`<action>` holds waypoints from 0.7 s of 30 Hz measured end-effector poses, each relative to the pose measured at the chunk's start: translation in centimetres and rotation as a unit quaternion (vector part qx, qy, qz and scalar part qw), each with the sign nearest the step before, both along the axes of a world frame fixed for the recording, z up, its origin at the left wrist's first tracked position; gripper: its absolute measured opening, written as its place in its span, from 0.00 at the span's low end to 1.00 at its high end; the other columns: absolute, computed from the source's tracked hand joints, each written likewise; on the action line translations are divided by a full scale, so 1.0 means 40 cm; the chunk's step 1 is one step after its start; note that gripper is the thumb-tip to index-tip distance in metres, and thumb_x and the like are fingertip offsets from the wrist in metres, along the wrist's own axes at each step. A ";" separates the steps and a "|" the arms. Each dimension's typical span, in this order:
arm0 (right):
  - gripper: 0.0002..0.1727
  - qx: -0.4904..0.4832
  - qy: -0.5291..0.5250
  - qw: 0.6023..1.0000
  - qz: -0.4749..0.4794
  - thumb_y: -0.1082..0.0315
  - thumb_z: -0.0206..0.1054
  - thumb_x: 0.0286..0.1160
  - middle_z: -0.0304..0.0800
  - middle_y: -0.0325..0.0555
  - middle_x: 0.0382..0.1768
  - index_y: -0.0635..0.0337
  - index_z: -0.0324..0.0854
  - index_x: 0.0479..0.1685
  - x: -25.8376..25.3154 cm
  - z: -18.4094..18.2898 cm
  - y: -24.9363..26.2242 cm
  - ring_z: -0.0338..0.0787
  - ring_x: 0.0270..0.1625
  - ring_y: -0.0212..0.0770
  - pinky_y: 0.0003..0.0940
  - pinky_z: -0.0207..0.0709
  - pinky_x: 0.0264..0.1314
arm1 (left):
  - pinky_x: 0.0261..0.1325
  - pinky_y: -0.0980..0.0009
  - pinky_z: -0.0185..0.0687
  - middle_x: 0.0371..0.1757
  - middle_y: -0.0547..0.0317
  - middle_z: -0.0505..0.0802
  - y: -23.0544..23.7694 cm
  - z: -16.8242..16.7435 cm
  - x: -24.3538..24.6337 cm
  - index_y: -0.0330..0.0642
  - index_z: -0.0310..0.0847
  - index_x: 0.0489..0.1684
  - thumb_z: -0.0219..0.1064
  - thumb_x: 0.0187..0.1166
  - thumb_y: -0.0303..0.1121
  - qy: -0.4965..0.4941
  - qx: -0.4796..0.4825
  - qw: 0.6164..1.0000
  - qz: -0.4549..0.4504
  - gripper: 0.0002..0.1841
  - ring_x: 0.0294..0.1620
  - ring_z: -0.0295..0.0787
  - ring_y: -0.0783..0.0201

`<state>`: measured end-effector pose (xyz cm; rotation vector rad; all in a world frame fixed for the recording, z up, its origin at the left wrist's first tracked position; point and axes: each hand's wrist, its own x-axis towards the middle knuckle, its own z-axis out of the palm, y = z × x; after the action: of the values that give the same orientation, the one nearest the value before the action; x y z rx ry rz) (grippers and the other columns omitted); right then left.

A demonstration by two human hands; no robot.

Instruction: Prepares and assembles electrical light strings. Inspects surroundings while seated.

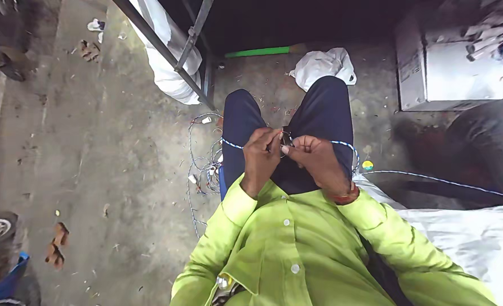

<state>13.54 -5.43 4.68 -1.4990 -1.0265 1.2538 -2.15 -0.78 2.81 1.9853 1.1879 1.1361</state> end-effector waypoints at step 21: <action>0.08 0.231 0.060 0.961 0.142 0.69 0.71 0.75 0.85 0.29 0.22 0.61 0.90 0.29 0.052 0.041 -0.032 0.78 0.23 0.19 0.15 0.72 0.24 | 0.48 0.73 0.86 0.44 0.48 0.90 0.007 0.010 -0.005 0.33 0.93 0.52 0.71 0.76 0.22 0.029 0.025 0.998 -0.050 0.11 0.42 0.87 0.64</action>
<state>15.60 -6.70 6.32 -0.9312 -1.3750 1.1756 -2.34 -0.49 3.22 2.1040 1.0849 1.0729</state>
